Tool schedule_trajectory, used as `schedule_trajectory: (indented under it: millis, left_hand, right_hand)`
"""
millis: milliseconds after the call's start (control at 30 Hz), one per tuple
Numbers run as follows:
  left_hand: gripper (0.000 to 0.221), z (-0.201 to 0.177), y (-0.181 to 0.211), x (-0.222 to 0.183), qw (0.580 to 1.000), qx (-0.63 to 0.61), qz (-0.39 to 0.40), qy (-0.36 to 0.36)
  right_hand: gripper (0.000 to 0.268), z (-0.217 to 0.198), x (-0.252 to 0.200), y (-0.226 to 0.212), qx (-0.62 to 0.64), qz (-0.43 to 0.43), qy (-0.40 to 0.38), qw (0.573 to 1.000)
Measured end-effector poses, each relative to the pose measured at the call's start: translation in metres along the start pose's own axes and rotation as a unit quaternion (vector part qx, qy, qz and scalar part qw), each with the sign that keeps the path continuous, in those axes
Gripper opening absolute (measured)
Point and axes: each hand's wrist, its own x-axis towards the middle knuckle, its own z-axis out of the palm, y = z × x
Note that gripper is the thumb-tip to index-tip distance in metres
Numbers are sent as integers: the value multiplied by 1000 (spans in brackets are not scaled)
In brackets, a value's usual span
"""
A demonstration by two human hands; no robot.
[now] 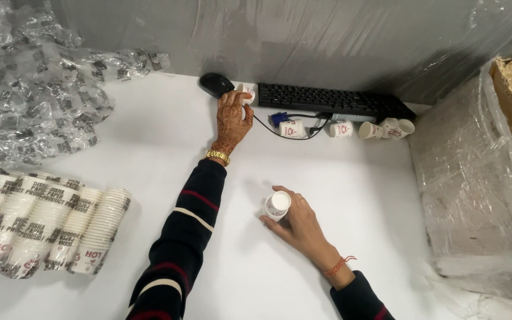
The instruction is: Stacking paper cups and inserting them into plastic sleeves for packaging.
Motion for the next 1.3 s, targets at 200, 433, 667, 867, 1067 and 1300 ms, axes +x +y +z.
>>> schedule_trajectory:
  millis: [200, 433, 667, 867, 1067, 1300]
  left_hand:
    - [49, 7, 21, -51, 929, -315, -193, 21]
    - [46, -74, 91, -90, 711, -615, -305, -150]
    - [46, -137, 158, -85, 736, -610, -231, -182]
    - [42, -125, 172, -126, 954, -261, 107, -99]
    - [46, -119, 158, -124, 955, -245, -31, -166]
    - [63, -98, 133, -120, 889, -316, -97, -316]
  right_hand:
    - [71, -2, -2, -2, -1, -19, 11, 1000]
    - [73, 1, -7, 0, -21, -42, 33, 998]
    - [72, 1, -8, 3, -19, -22, 25, 999]
    - [45, 8, -12, 18, -95, -32, -44, 994]
    - [51, -2, -5, 1, -29, 1, -15, 999]
    - [55, -22, 3, 35, 176, 51, -48, 982]
